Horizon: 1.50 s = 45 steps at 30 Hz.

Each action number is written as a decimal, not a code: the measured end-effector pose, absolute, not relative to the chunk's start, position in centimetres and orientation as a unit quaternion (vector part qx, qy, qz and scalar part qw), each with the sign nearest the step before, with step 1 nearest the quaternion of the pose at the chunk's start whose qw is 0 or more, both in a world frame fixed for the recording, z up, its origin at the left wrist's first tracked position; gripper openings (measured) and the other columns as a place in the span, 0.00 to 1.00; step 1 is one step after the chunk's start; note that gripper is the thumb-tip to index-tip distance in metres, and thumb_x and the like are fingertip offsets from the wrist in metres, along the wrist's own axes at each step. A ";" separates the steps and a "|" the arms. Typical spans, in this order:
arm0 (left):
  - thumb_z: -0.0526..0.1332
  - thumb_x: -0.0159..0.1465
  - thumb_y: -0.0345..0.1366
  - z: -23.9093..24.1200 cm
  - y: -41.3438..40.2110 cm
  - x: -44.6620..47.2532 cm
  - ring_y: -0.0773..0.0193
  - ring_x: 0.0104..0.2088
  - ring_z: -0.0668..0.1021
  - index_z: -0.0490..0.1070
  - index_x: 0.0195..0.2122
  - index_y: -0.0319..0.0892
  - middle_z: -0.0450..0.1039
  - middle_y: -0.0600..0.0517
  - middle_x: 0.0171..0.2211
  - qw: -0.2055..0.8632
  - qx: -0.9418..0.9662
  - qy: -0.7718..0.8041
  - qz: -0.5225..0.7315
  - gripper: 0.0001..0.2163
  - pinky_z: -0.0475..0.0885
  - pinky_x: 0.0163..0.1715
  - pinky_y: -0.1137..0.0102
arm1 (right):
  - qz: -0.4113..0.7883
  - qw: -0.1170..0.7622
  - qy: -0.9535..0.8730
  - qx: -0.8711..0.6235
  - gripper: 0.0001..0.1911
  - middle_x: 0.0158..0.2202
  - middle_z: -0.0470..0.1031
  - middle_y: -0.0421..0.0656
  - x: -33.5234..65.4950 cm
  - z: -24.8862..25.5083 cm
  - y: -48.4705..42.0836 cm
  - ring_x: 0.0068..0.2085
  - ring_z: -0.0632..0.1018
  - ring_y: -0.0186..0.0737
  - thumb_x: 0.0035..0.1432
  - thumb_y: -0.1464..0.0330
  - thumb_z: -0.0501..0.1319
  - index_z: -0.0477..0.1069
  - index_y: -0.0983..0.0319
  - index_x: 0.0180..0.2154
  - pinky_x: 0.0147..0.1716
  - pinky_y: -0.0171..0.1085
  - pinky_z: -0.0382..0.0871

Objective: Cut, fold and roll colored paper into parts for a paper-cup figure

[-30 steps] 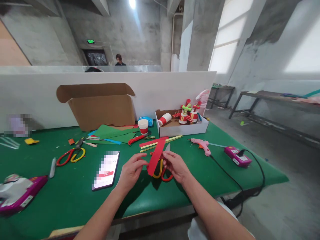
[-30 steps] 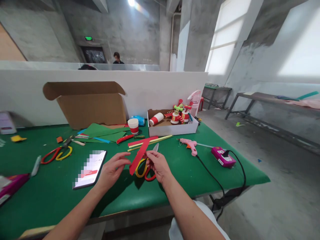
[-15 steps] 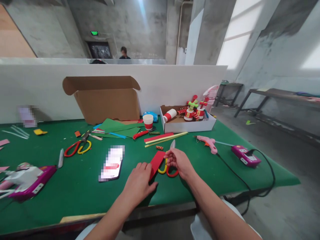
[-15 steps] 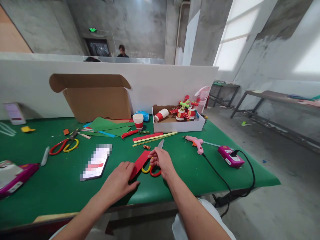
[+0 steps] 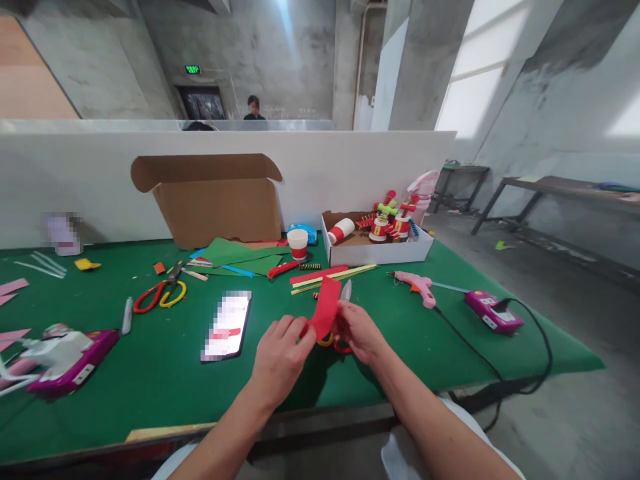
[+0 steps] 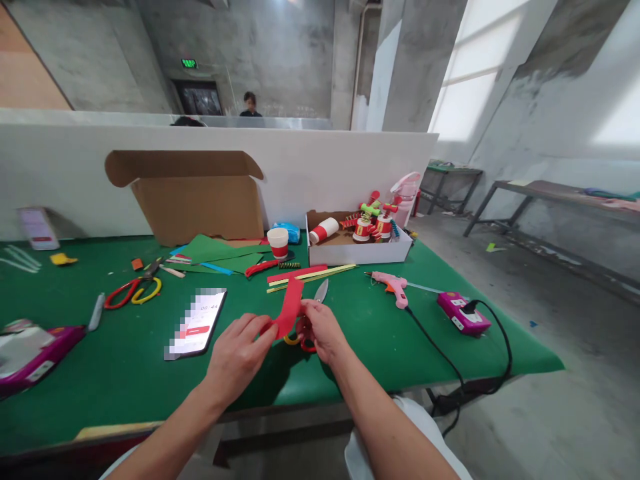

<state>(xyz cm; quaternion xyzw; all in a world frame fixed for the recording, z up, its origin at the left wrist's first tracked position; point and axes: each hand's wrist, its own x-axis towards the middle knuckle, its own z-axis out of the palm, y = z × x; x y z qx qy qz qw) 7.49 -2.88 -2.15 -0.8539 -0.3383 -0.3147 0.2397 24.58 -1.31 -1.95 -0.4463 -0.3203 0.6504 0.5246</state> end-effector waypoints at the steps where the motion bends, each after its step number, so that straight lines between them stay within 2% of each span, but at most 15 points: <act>1: 0.53 0.64 0.25 -2.1 -3.0 7.6 0.60 0.34 0.69 0.71 0.35 0.40 0.72 0.47 0.34 0.239 -0.860 -0.329 -0.307 0.09 0.64 0.32 0.67 | 0.643 0.539 -0.320 -0.439 0.16 0.20 0.72 0.37 24.8 -1.8 -1.3 0.18 0.68 0.26 0.46 0.57 0.68 0.72 0.64 0.28 0.16 0.25 0.61; 3: 0.52 0.64 0.25 -2.1 -3.0 7.7 0.60 0.33 0.68 0.71 0.33 0.40 0.70 0.48 0.31 0.245 -0.864 -0.325 -0.295 0.09 0.63 0.31 0.67 | 0.661 0.532 -0.316 -0.425 0.21 0.21 0.73 0.39 25.4 -1.4 -1.3 0.19 0.70 0.28 0.47 0.52 0.65 0.72 0.64 0.29 0.17 0.27 0.63; 5: 0.51 0.64 0.24 -2.1 -2.9 7.7 0.60 0.31 0.66 0.70 0.32 0.40 0.68 0.48 0.28 0.263 -0.859 -0.331 -0.288 0.10 0.62 0.30 0.66 | 0.701 0.508 -0.303 -0.399 0.30 0.24 0.75 0.43 25.7 -1.0 -1.4 0.21 0.72 0.32 0.52 0.43 0.55 0.74 0.64 0.33 0.19 0.30 0.65; 7: 0.51 0.64 0.24 -2.2 -2.9 7.8 0.60 0.30 0.65 0.70 0.32 0.39 0.66 0.49 0.27 0.273 -0.857 -0.332 -0.285 0.11 0.61 0.29 0.66 | 0.723 0.494 -0.298 -0.379 0.38 0.26 0.76 0.46 25.7 -0.9 -1.6 0.23 0.73 0.35 0.54 0.39 0.46 0.75 0.65 0.36 0.21 0.33 0.67; 8: 0.51 0.64 0.23 -2.2 -3.0 7.8 0.60 0.30 0.65 0.70 0.32 0.40 0.66 0.49 0.27 0.271 -0.857 -0.332 -0.285 0.11 0.61 0.29 0.66 | 0.718 0.494 -0.305 -0.383 0.38 0.27 0.77 0.47 25.7 -1.0 -1.6 0.24 0.74 0.36 0.53 0.38 0.47 0.75 0.65 0.37 0.22 0.34 0.67; 10: 0.52 0.64 0.24 -2.2 -3.1 7.9 0.61 0.30 0.65 0.71 0.31 0.41 0.67 0.50 0.27 0.240 -0.868 -0.327 -0.287 0.10 0.61 0.29 0.67 | 0.669 0.514 -0.329 -0.423 0.32 0.27 0.77 0.46 25.5 -1.3 -1.6 0.25 0.74 0.36 0.49 0.42 0.58 0.76 0.65 0.36 0.24 0.33 0.67; 13: 0.57 0.63 0.32 -2.1 -3.1 7.8 0.61 0.34 0.69 0.72 0.33 0.43 0.71 0.49 0.31 0.062 -0.892 -0.325 -0.308 0.05 0.64 0.33 0.67 | 0.571 0.555 -0.366 -0.482 0.23 0.24 0.75 0.41 25.3 -1.8 -1.7 0.25 0.72 0.34 0.41 0.53 0.70 0.77 0.65 0.31 0.27 0.32 0.65; 15: 0.60 0.62 0.40 -1.9 -2.8 7.4 0.61 0.36 0.71 0.73 0.37 0.44 0.74 0.50 0.35 -0.129 -0.863 -0.353 -0.337 0.07 0.66 0.35 0.68 | 0.567 0.547 -0.383 -0.481 0.21 0.24 0.76 0.41 25.2 -1.9 -1.8 0.26 0.72 0.34 0.42 0.53 0.69 0.78 0.65 0.31 0.29 0.33 0.65; 17: 0.59 0.61 0.45 -1.7 -2.2 7.0 0.63 0.34 0.73 0.73 0.36 0.44 0.74 0.51 0.34 -0.289 -0.781 -0.415 -0.367 0.11 0.68 0.34 0.70 | 0.593 0.525 -0.391 -0.469 0.22 0.26 0.77 0.41 25.1 -1.7 -2.0 0.27 0.73 0.34 0.45 0.52 0.67 0.79 0.64 0.33 0.30 0.33 0.65; 19: 0.58 0.60 0.47 -1.6 -1.7 6.8 0.64 0.30 0.73 0.73 0.33 0.43 0.74 0.52 0.31 -0.382 -0.695 -0.471 -0.385 0.13 0.68 0.31 0.71 | 0.610 0.509 -0.397 -0.460 0.22 0.27 0.77 0.40 24.8 -1.5 -2.3 0.28 0.73 0.33 0.47 0.52 0.66 0.79 0.63 0.37 0.31 0.33 0.66; 22: 0.62 0.55 0.47 -1.7 -1.3 7.2 0.63 0.29 0.74 0.74 0.33 0.41 0.76 0.51 0.29 -0.470 -0.628 -0.487 -0.385 0.14 0.68 0.30 0.71 | 0.626 0.491 -0.407 -0.449 0.23 0.28 0.77 0.41 24.1 -1.4 -2.6 0.28 0.74 0.34 0.49 0.51 0.64 0.78 0.61 0.40 0.34 0.35 0.68; 25: 0.65 0.51 0.46 -1.9 -1.4 7.9 0.64 0.29 0.74 0.74 0.32 0.40 0.76 0.51 0.28 -0.496 -0.611 -0.478 -0.390 0.14 0.68 0.31 0.71 | 0.637 0.480 -0.423 -0.429 0.25 0.34 0.79 0.44 23.4 -1.5 -2.8 0.34 0.77 0.38 0.48 0.50 0.65 0.78 0.61 0.41 0.39 0.37 0.70; 29: 0.66 0.50 0.46 -2.1 -1.7 8.6 0.67 0.26 0.71 0.71 0.23 0.40 0.73 0.54 0.24 -0.518 -0.565 -0.480 -0.427 0.14 0.65 0.27 0.73 | 0.629 0.474 -0.445 -0.427 0.26 0.38 0.79 0.45 22.8 -1.7 -2.9 0.38 0.77 0.40 0.48 0.49 0.65 0.78 0.61 0.42 0.44 0.40 0.69; 38: 0.71 0.41 0.50 -1.8 -2.1 8.8 0.69 0.24 0.70 0.73 0.23 0.39 0.73 0.54 0.22 -0.632 -0.425 -0.470 -0.446 0.19 0.64 0.26 0.74 | 0.612 0.468 -0.457 -0.444 0.26 0.36 0.79 0.45 22.9 -2.3 -2.7 0.36 0.75 0.38 0.49 0.50 0.64 0.78 0.62 0.43 0.39 0.37 0.69; 45: 0.72 0.40 0.50 -1.5 -2.2 9.0 0.70 0.23 0.70 0.73 0.24 0.39 0.73 0.54 0.22 -0.649 -0.407 -0.465 -0.444 0.20 0.64 0.25 0.75 | 0.614 0.474 -0.448 -0.445 0.26 0.34 0.79 0.44 23.0 -2.2 -2.7 0.34 0.75 0.37 0.48 0.49 0.65 0.79 0.62 0.41 0.37 0.36 0.68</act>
